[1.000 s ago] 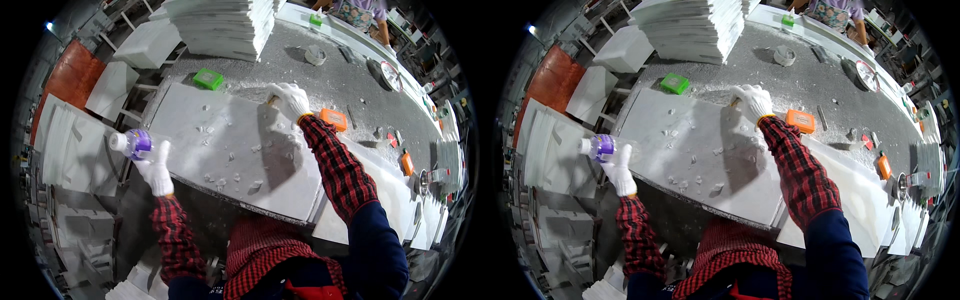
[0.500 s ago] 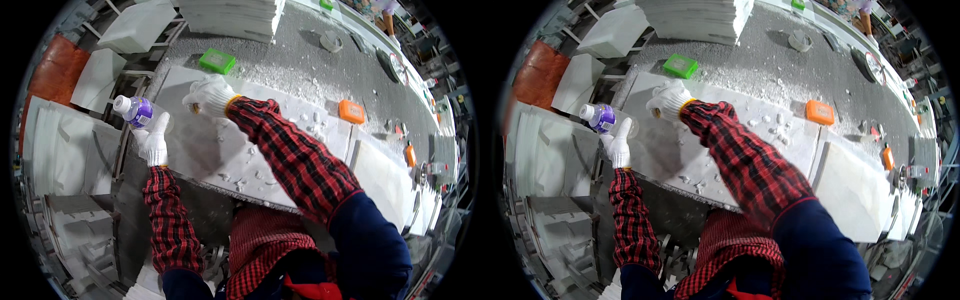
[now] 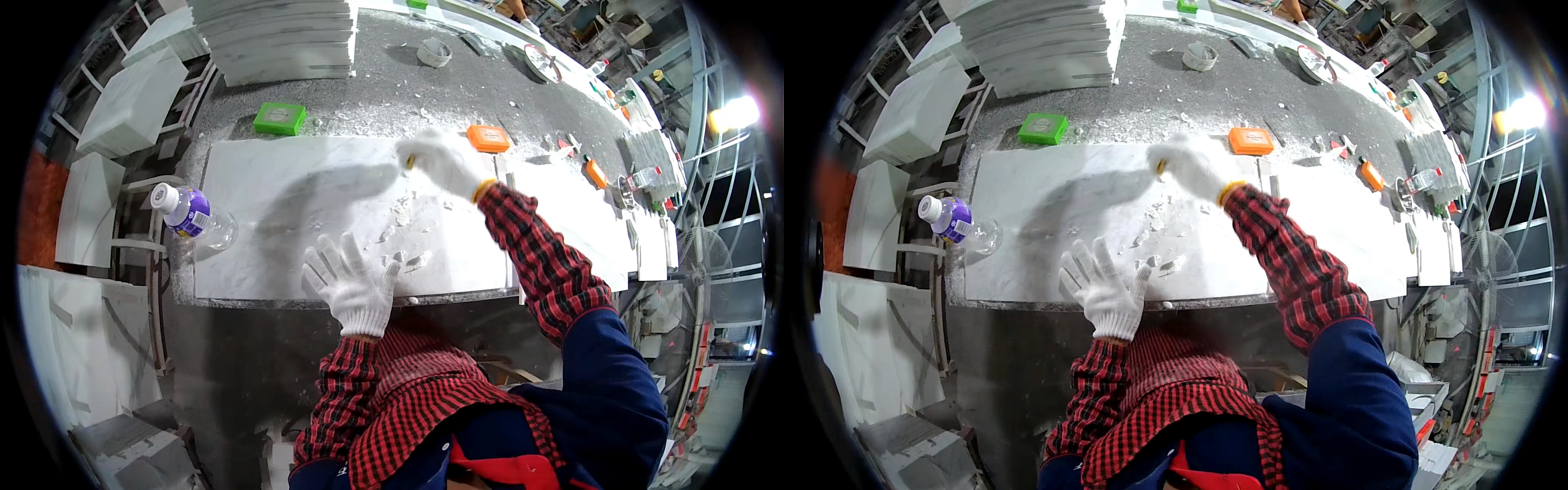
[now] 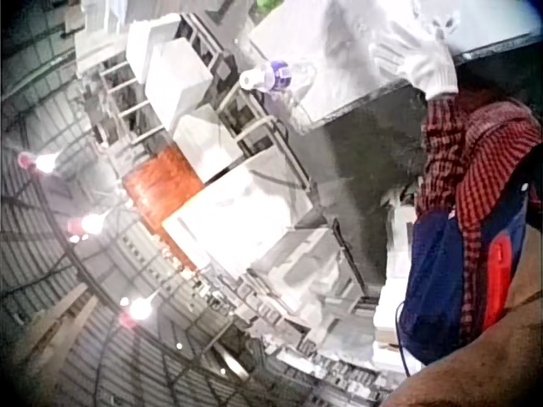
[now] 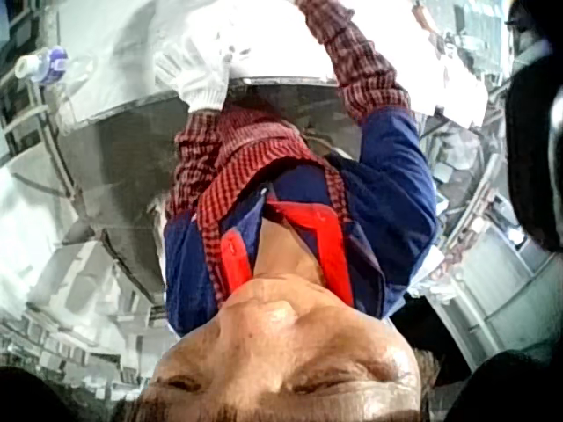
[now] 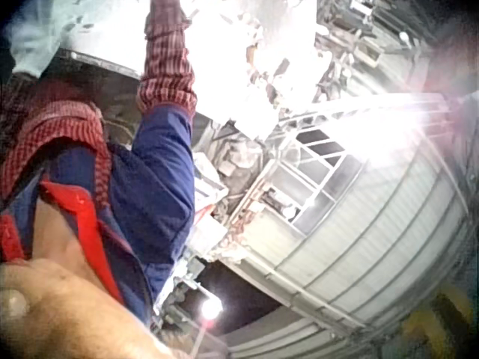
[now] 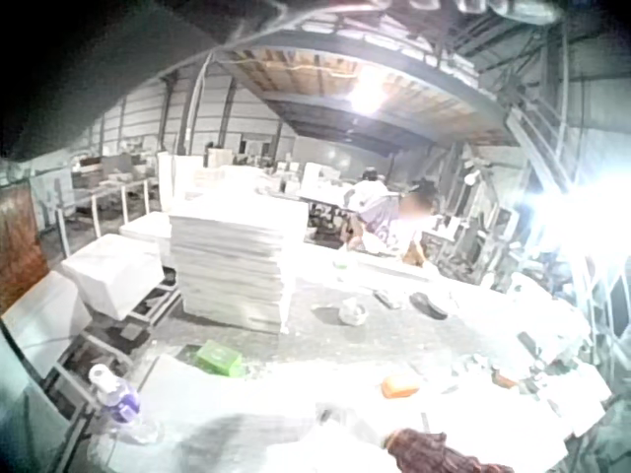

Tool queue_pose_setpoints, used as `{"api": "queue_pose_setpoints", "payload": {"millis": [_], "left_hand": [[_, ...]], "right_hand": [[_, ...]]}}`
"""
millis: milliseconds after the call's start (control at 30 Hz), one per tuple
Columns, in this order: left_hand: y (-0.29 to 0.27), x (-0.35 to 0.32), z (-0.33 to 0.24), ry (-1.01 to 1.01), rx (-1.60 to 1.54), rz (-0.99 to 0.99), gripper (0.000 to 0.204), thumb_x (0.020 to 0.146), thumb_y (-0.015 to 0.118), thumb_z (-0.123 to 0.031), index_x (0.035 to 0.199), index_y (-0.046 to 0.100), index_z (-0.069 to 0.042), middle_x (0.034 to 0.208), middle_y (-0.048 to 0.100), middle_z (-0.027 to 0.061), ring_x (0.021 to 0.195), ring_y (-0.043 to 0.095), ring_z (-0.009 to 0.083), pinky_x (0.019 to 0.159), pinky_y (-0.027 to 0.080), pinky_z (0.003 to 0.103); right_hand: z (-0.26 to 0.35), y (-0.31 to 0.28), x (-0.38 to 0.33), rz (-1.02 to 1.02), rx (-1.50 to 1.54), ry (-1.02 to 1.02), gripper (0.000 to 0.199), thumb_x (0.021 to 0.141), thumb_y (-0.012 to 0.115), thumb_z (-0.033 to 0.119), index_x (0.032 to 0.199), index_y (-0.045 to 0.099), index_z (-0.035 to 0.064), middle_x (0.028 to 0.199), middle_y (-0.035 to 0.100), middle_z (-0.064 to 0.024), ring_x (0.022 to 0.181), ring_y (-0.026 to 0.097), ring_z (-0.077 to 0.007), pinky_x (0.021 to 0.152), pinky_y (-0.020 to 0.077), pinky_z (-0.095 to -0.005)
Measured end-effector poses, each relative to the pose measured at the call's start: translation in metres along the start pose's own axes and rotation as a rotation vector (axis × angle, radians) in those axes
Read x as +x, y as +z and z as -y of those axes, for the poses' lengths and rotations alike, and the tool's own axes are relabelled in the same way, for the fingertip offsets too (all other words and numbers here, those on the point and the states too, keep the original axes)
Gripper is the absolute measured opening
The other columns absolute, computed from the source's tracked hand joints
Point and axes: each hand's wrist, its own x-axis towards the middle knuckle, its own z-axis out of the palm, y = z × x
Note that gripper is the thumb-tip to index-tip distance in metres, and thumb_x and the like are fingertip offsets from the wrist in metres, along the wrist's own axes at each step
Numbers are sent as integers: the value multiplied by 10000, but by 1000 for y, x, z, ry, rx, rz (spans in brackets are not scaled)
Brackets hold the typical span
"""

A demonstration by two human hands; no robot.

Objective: The person applies a white paste to a large white stone slab using a putty knife, spreads it evenly, and scrapes off excess. They then wipe the slab with a cloth, stack it with other finished slabs, and repeat the process on a second slab.

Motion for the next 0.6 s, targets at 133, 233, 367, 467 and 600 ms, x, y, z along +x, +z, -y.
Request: {"api": "queue_pose_setpoints", "payload": {"millis": [133, 233, 367, 467, 600], "left_hand": [[1, 21, -47, 18, -21, 181, 944, 901, 489, -677, 1576, 194, -86, 1617, 150, 273, 1492, 105, 481, 1187, 20, 630], [30, 29, -79, 66, -124, 103, 903, 894, 574, -598, 1551, 251, -71, 1596, 233, 257, 1480, 183, 460, 1195, 90, 608], [50, 35, -109, 129, -388, -106, 823, 908, 621, -521, 1515, 325, -52, 1538, 354, 238, 1412, 320, 469, 1179, 201, 581], [30, 40, -91, 95, -403, -218, 754, 933, 601, -510, 1477, 390, -32, 1474, 443, 239, 1369, 399, 452, 1164, 261, 560], [28, 40, -52, 128, -270, -317, 720, 958, 592, -469, 1466, 389, -1, 1458, 451, 254, 1362, 419, 423, 1142, 303, 542]], "right_hand": [[-81, 9, -2, -60, -88, 510, 208, 878, 643, 293, 1059, 735, 246, 1065, 698, -92, 972, 669, -291, 842, 529, -416], [-36, 32, -11, -43, -324, 598, 227, 869, 600, 244, 1047, 737, 269, 1005, 705, -108, 985, 654, -300, 830, 525, -423], [-30, 41, -41, -28, -98, 320, 213, 851, 622, 236, 1027, 741, 251, 993, 707, -85, 971, 651, -305, 867, 508, -404], [-52, 22, -30, -93, 162, 189, 237, 871, 588, 246, 1052, 731, 190, 975, 727, -97, 925, 682, -321, 828, 524, -427], [-119, -5, 32, -169, 133, 289, 318, 871, 605, 333, 1136, 710, 191, 1047, 728, -121, 947, 686, -359, 828, 534, -442]]}}
